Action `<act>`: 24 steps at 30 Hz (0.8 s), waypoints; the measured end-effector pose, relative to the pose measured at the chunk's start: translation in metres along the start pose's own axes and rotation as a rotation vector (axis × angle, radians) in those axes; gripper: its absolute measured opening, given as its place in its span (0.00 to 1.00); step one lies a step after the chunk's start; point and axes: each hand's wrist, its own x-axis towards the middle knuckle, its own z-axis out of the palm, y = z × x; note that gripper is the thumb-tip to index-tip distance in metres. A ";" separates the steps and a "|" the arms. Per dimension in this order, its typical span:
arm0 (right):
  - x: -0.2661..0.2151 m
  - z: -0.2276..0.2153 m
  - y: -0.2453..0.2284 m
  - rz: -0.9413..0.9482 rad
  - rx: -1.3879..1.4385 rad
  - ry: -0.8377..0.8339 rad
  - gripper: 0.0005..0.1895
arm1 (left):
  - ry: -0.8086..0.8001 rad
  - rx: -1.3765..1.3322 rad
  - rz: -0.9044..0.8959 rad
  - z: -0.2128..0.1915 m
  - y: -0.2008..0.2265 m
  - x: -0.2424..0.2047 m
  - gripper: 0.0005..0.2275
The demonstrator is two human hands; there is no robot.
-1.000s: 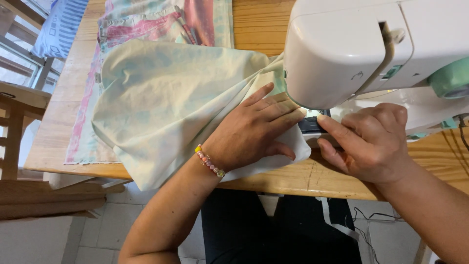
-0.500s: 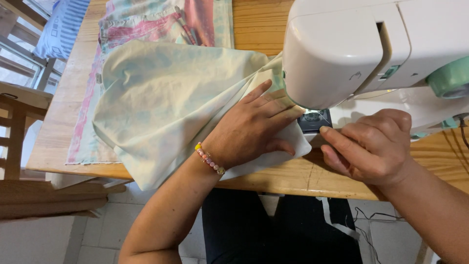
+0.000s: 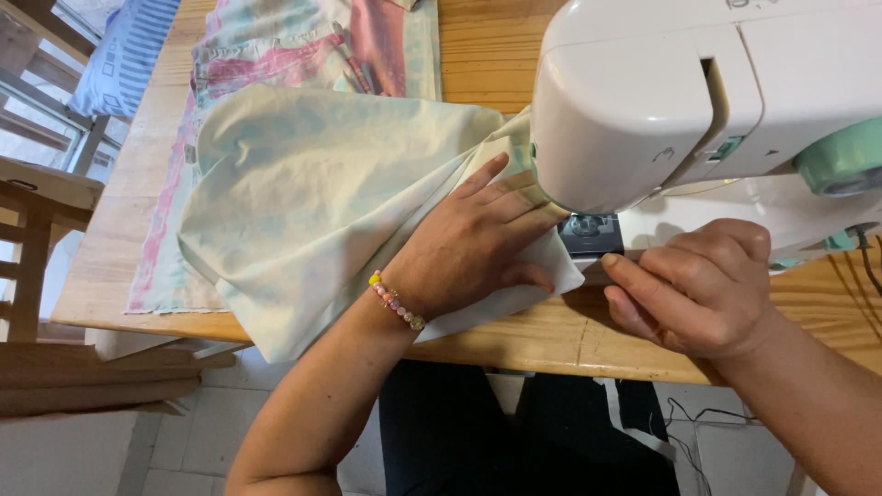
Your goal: Sewing the edge of a piece of fabric using a sewing machine
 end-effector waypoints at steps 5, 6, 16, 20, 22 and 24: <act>0.001 -0.001 0.001 -0.014 0.008 -0.001 0.11 | 0.003 0.024 -0.011 0.001 -0.001 0.002 0.30; 0.001 -0.001 0.001 -0.014 0.017 -0.006 0.11 | -0.006 0.036 -0.014 0.001 0.000 0.002 0.32; 0.002 -0.025 0.015 -0.070 -0.022 0.062 0.13 | -0.008 0.000 -0.029 -0.001 0.001 0.002 0.30; -0.020 -0.036 0.032 -0.130 0.013 0.149 0.17 | -0.025 0.020 -0.027 -0.001 0.001 0.002 0.29; -0.044 -0.038 0.037 -0.167 -0.009 0.268 0.20 | -0.029 0.033 -0.030 -0.002 0.003 0.002 0.31; -0.064 -0.039 0.037 -0.128 0.013 0.292 0.20 | -0.024 0.038 -0.034 -0.006 0.006 0.003 0.31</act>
